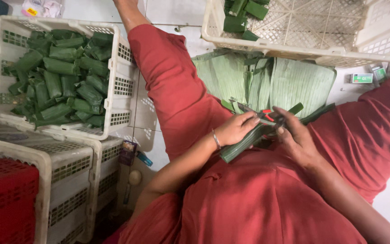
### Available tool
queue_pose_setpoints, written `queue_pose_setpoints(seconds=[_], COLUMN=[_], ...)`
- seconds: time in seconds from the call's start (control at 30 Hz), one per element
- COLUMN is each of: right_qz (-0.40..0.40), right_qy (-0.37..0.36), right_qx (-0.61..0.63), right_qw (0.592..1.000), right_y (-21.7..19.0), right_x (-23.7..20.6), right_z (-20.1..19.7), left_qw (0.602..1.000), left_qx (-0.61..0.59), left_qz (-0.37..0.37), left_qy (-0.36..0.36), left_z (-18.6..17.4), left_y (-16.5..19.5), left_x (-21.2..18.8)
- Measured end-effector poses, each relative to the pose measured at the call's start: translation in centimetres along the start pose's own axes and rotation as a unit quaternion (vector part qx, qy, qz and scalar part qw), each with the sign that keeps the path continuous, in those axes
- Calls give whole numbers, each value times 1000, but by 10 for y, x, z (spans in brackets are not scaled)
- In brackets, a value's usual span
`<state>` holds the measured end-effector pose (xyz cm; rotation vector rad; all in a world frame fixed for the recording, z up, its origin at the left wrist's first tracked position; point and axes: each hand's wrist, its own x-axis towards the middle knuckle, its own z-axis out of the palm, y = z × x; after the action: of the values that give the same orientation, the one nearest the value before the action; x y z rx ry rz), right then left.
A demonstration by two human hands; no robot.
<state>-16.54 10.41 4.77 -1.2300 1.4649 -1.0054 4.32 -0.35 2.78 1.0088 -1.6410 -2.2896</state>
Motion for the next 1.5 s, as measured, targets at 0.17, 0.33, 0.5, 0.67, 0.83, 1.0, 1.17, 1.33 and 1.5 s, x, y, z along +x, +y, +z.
queue_pose_setpoints(seconds=[0.17, 0.33, 0.5, 0.67, 0.83, 1.0, 1.17, 1.33, 1.5], right_qz=[-4, 54, 131, 118, 127, 151, 155, 53, -83], right_qy=[110, 119, 95, 51, 36, 22, 47, 88, 73], right_qx=[-110, -86, -55, -119, 82, 58, 98, -112, -138], right_qw=[988, 988, 985, 985, 988, 987, 982, 988, 984], right_y=[-18, -36, -31, -15, -10, -4, 9, 6, -5], right_x=[8, 5, -16, -26, -9, 9, 11, -10, -18], right_z=[-1, -15, -3, -5, -21, -19, -3, 15, 22], left_qw=[991, 851, 967, 958, 956, 942, 889, 882, 888], left_qx=[-111, -501, -82, 103, 145, 220, 222, 239, 222], left_qz=[15, 37, 232, 245, 231, 193, 344, 355, 353], left_qy=[-78, -154, 63, 107, 110, 166, 206, 198, 193], left_z=[-2, -23, 21, 30, 32, 27, 32, 38, 42], left_y=[32, 62, 47, 32, 29, 28, 21, 10, 0], left_x=[6, -18, -19, -26, -24, -9, -23, -40, -35])
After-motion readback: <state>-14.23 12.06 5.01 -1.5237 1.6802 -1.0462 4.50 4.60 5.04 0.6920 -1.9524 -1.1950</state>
